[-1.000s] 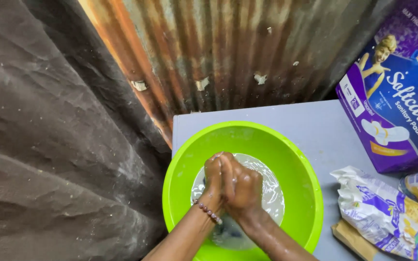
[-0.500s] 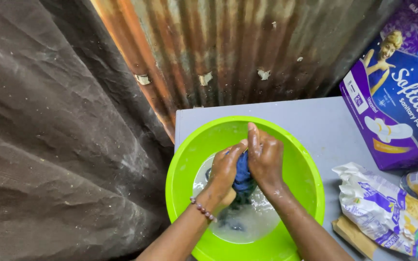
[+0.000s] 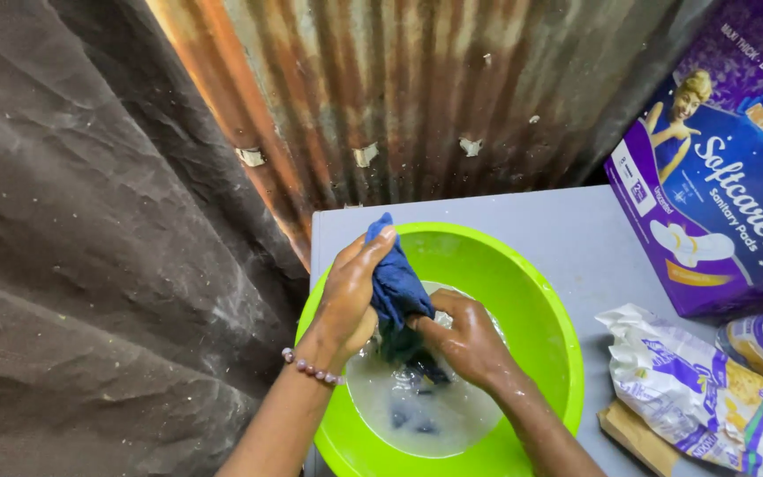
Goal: Hand washing a blue cloth in a basin of water and then using it to wipe a surface.
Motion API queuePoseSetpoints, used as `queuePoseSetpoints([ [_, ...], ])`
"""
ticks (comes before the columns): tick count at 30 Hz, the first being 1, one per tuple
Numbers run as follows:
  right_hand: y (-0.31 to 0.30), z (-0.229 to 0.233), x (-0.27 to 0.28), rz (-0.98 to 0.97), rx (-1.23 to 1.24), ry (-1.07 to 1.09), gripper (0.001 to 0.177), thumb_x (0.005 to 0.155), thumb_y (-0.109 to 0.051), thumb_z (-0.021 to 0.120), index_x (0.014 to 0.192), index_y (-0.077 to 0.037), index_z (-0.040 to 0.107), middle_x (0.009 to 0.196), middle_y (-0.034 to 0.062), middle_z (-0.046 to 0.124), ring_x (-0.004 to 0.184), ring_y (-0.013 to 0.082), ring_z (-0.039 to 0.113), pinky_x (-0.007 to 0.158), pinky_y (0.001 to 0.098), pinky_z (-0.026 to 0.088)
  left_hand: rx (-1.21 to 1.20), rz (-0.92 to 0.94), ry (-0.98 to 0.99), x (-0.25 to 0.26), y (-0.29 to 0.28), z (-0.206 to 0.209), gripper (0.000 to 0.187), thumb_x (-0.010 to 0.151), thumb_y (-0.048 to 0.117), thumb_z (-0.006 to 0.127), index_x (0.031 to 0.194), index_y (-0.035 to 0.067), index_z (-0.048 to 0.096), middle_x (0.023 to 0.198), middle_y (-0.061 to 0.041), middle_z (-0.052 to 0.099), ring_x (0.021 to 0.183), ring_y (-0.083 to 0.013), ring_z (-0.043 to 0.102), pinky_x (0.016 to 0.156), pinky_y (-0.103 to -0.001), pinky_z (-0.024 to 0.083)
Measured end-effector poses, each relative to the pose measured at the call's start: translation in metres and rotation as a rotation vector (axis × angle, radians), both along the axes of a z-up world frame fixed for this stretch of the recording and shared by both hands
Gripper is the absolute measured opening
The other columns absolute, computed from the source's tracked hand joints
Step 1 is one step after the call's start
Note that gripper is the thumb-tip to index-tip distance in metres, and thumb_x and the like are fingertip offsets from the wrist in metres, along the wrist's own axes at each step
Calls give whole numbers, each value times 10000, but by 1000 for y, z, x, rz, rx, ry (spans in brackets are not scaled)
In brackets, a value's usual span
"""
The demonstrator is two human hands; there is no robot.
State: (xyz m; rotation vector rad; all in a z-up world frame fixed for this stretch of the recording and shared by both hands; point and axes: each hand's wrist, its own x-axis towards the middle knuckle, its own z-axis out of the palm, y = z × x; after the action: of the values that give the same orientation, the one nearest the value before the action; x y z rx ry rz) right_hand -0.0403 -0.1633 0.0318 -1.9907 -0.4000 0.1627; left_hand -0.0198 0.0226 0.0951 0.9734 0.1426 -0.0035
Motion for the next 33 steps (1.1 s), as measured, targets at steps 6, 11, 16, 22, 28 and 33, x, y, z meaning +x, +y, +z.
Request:
queuePoseSetpoints([
  [6, 12, -14, 14, -395, 778, 271, 130, 927, -110, 845, 969, -41, 743, 804, 22, 601, 719, 163, 631, 650, 292, 539, 88, 218, 1, -14, -2, -14, 270, 1133, 257, 744, 1018, 29, 828, 1025, -107, 751, 1016, -194, 642, 1056, -472, 645],
  [11, 58, 32, -25, -366, 258, -144, 469, 906, -275, 956, 1318, -151, 770, 876, 203, 869, 798, 325, 823, 699, 455, 635, -97, 144, 374, 15, -14, -94, 403, 989, 376, 879, 1013, -23, 836, 809, -150, 741, 613, -244, 702, 544, -413, 609],
  [16, 84, -13, -43, -246, -177, -635, 434, 1175, -326, 557, 802, -144, 687, 621, 44, 642, 461, 220, 565, 430, 443, 431, -147, -36, 540, 22, -20, -98, 270, 983, 159, 783, 835, 156, 557, 712, -11, 563, 475, -137, 493, 415, -302, 409],
  [22, 64, -21, -2, -452, -232, -662, 454, 1157, -327, 583, 730, -180, 634, 544, 114, 650, 534, 379, 723, 481, 445, 552, 260, 14, 358, 35, -36, -182, 185, 960, 151, 562, 831, 89, 678, 662, -113, 615, 659, -255, 599, 683, -390, 501],
  [28, 59, -14, -13, -352, -161, -708, 418, 1086, -280, 658, 684, -167, 655, 521, 118, 649, 513, 383, 712, 469, 446, 551, 211, 44, 412, -23, -48, -75, 229, 1019, 167, 620, 823, 66, 680, 720, -143, 606, 659, -254, 565, 595, -383, 418],
  [33, 65, -14, -5, -430, -238, -675, 509, 1155, -322, 584, 675, -154, 595, 512, 185, 617, 514, 453, 692, 473, 513, 527, 291, -11, 412, -3, -51, -109, 321, 1131, 265, 532, 1051, 54, 760, 927, -134, 722, 927, -219, 608, 854, -358, 532],
])
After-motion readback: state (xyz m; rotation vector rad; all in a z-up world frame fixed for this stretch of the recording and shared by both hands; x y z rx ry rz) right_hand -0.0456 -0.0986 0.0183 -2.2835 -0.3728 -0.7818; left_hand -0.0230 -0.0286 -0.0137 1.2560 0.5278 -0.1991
